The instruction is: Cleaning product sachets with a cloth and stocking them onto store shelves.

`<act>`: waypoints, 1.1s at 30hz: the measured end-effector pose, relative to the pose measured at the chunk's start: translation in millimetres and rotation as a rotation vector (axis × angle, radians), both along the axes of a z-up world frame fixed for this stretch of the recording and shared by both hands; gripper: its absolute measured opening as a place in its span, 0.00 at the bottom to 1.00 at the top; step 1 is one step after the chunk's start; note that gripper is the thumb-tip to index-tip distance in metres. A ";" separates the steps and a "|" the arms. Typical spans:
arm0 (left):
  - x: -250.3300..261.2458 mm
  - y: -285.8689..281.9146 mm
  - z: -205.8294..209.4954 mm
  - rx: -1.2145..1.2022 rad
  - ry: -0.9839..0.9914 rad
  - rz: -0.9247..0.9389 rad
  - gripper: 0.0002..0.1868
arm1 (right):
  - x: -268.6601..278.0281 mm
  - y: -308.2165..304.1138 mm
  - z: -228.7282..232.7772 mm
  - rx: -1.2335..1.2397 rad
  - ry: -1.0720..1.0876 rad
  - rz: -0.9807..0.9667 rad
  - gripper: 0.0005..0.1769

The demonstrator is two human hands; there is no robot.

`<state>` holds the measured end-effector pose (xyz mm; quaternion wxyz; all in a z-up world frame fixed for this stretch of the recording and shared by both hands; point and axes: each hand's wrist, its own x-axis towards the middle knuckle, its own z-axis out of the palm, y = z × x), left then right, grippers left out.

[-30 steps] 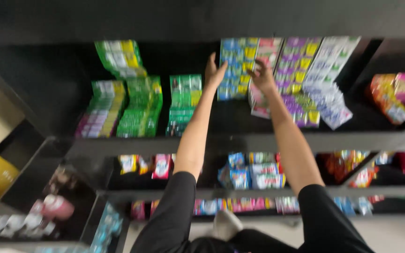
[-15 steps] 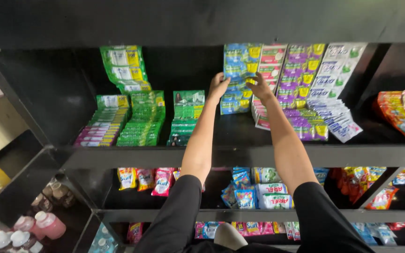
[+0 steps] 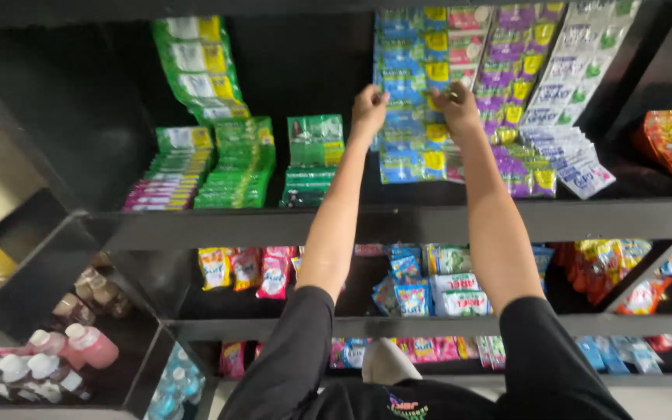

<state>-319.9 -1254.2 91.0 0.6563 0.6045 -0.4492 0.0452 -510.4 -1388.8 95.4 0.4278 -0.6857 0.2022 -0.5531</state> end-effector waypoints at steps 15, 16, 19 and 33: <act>-61.7 107.2 52.8 0.129 0.107 -0.121 0.26 | -54.6 137.1 54.3 0.112 -0.196 0.190 0.15; -53.4 95.6 51.7 0.133 0.093 -0.114 0.26 | -50.2 127.5 54.7 0.106 -0.194 0.189 0.14; -49.5 94.0 52.1 0.126 0.073 -0.124 0.25 | -51.8 137.9 61.2 0.112 -0.186 0.187 0.13; -47.3 101.1 7.4 -0.046 0.096 -0.270 0.15 | -89.6 236.6 67.5 0.160 -0.204 0.239 0.13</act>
